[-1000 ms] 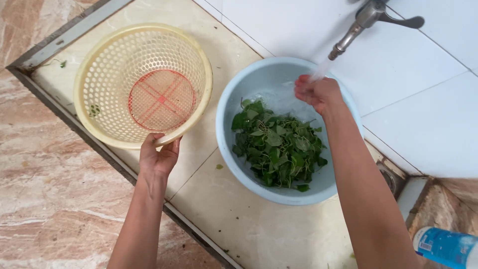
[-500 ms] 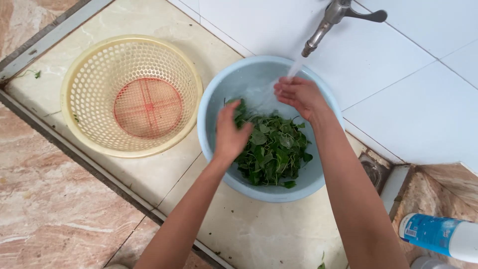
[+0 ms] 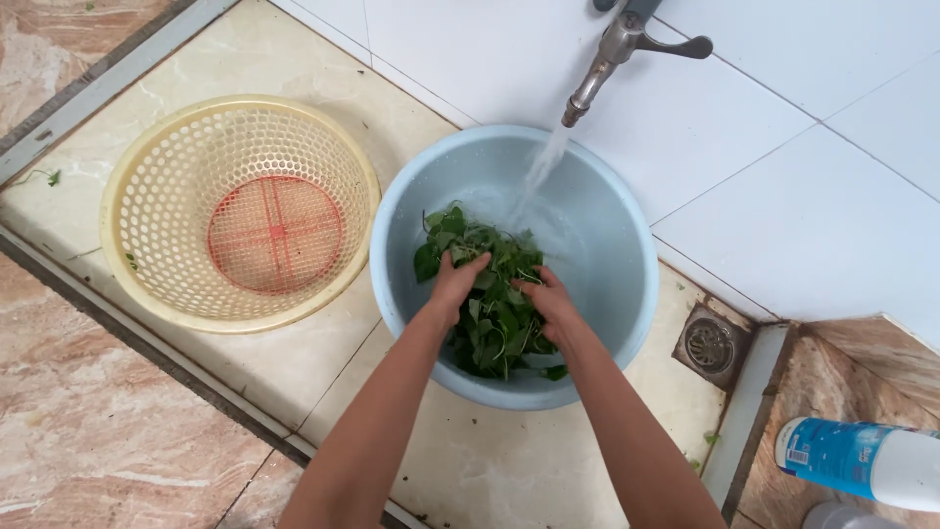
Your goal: Washing leafy green vegetables in a basin under a faucet and transferring them to a strainer.
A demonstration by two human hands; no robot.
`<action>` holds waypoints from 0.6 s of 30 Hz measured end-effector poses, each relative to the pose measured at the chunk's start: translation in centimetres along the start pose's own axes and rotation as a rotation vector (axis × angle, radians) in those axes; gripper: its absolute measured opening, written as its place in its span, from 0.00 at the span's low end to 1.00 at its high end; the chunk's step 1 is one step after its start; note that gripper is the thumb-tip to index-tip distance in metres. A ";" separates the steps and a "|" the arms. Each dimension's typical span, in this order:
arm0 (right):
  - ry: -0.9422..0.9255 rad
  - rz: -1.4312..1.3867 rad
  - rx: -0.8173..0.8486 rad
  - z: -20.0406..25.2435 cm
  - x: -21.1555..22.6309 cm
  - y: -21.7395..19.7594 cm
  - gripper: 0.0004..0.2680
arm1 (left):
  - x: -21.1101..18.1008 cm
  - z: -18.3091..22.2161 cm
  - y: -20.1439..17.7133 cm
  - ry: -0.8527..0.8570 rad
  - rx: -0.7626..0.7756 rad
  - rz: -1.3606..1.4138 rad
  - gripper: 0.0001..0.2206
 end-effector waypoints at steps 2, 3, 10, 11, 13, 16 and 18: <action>-0.037 -0.124 0.091 1.5 2.7 0.3 0.22 | -4.4 2.2 0.4 0.129 0.123 0.073 0.37; -0.035 -0.123 0.089 2.1 3.7 -0.5 0.22 | -6.5 3.4 0.0 0.127 0.125 0.074 0.37; -0.269 -0.124 0.105 5.3 11.0 -4.6 0.15 | -18.6 9.5 -4.1 0.547 0.076 -0.180 0.32; -0.284 -0.102 0.081 5.9 11.6 -4.9 0.15 | -19.7 10.7 -4.1 0.602 0.094 -0.271 0.34; -0.344 -0.040 0.077 8.3 13.5 -4.4 0.14 | -19.6 11.9 -3.5 0.643 0.150 -0.372 0.37; -0.506 0.119 0.073 8.8 14.9 -4.3 0.13 | -17.2 12.1 -3.1 0.728 0.152 -0.606 0.37; -0.610 0.211 0.073 8.5 15.2 -4.1 0.13 | -14.4 11.7 -3.2 0.774 0.096 -0.744 0.32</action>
Point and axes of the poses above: each hand's wrist, its own z-axis away from the middle knuckle, its own y-axis out of the palm, x = y × z, the point moved 8 cm from there along -z, towards the middle knuckle
